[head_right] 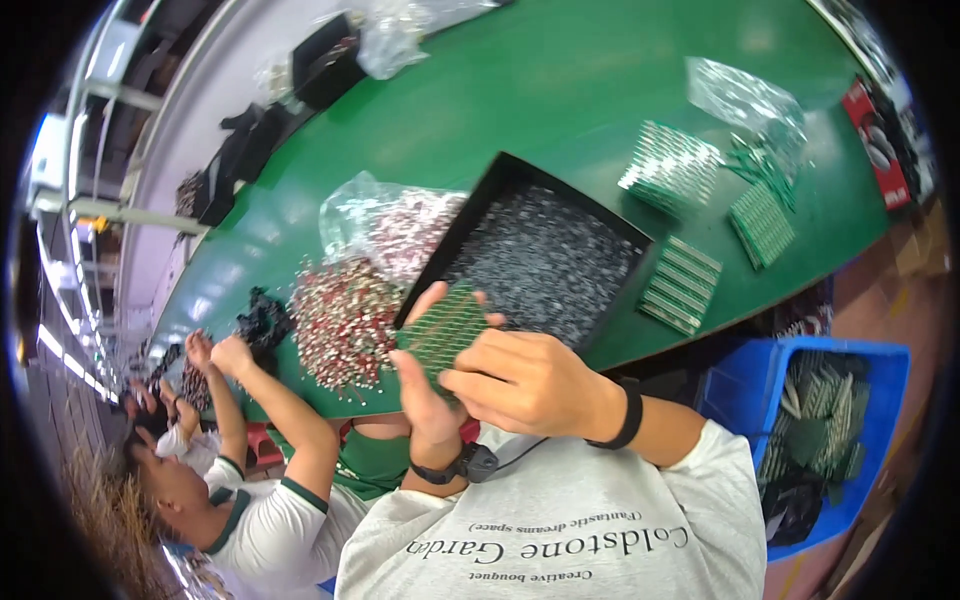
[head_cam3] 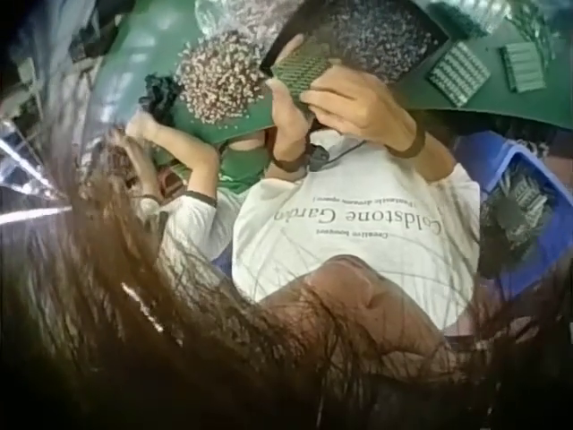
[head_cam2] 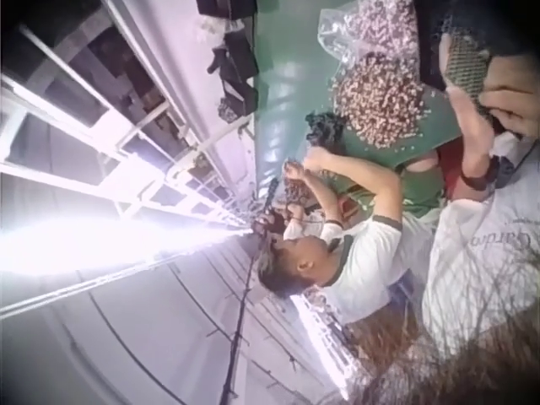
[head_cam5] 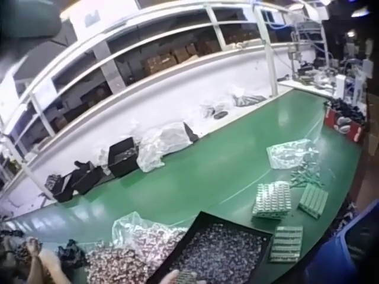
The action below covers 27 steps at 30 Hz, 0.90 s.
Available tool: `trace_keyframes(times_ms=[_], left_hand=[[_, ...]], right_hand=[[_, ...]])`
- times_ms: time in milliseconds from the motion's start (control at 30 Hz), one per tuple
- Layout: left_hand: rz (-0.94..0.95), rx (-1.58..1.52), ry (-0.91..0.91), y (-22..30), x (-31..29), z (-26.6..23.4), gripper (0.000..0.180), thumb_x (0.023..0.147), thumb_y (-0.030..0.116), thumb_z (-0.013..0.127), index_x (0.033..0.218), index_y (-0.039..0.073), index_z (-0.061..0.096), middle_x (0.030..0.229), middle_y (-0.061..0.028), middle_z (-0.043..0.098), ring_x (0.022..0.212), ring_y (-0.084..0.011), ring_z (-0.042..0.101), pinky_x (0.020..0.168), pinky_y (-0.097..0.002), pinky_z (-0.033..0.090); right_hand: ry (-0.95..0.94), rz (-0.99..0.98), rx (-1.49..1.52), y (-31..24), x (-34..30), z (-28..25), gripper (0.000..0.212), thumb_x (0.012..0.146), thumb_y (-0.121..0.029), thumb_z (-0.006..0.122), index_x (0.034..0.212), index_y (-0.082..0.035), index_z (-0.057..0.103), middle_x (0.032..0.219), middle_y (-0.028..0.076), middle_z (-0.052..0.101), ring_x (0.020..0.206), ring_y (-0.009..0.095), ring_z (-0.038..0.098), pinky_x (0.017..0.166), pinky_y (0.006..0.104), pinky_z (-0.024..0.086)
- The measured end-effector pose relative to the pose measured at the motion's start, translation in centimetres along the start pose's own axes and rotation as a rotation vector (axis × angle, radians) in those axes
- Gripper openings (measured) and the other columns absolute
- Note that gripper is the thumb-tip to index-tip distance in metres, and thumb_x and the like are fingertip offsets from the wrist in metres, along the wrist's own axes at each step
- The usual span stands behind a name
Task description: The person picks up a circuit board and inserts small grey components into its holes by hand. After filling the board, they place it onto a stack of completed boards on the table.
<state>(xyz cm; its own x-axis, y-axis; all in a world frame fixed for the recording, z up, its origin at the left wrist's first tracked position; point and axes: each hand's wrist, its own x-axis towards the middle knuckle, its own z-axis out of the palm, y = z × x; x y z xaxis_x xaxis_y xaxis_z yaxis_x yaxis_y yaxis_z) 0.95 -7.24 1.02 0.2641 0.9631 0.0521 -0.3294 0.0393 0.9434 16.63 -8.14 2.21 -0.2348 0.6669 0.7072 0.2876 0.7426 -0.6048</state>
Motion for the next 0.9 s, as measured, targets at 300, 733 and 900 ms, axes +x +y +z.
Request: trace_keyframes(times_ms=[300, 733, 900], left_hand=[[0.139, 0.192, -0.071, -1.6, 1.0, 0.8, 0.072, 0.109, 0.052, 0.033, 0.154, -0.003, 0.033, 0.151, -0.0148, 0.044, 0.119, -0.0198, 0.053, 0.106, -0.035, 0.042], [0.171, 0.249, -0.041, -3.2, 2.2, 1.4, 0.061, 0.111, 0.045, 0.032, 0.153, 0.0, 0.037, 0.113, -0.0138, 0.057, 0.09, -0.0194, 0.051, 0.085, -0.034, 0.043], [0.071, 0.162, -0.078, -2.2, 1.6, 1.6, 0.061, 0.111, 0.045, 0.032, 0.152, 0.0, 0.038, 0.109, -0.01, 0.057, 0.09, -0.016, 0.05, 0.084, -0.0328, 0.043]], right_hand=[[-0.012, 0.023, -0.05, -0.4, -0.4, -0.4, 0.025, 0.067, 0.005, 0.078, 0.09, 0.001, 0.069, 0.088, 0.015, 0.067, 0.08, 0.033, 0.064, 0.072, 0.0393, 0.053], [-0.088, 0.138, -0.059, 1.3, -1.3, -1.3, 0.02, 0.077, 0.002, 0.069, 0.096, 0.003, 0.065, 0.094, 0.016, 0.065, 0.086, 0.034, 0.063, 0.079, 0.0403, 0.05], [-0.082, 0.155, -0.091, 0.8, -1.8, -1.5, 0.017, 0.082, 0.002, 0.069, 0.099, 0.005, 0.067, 0.096, 0.018, 0.066, 0.089, 0.036, 0.064, 0.081, 0.0412, 0.051]])
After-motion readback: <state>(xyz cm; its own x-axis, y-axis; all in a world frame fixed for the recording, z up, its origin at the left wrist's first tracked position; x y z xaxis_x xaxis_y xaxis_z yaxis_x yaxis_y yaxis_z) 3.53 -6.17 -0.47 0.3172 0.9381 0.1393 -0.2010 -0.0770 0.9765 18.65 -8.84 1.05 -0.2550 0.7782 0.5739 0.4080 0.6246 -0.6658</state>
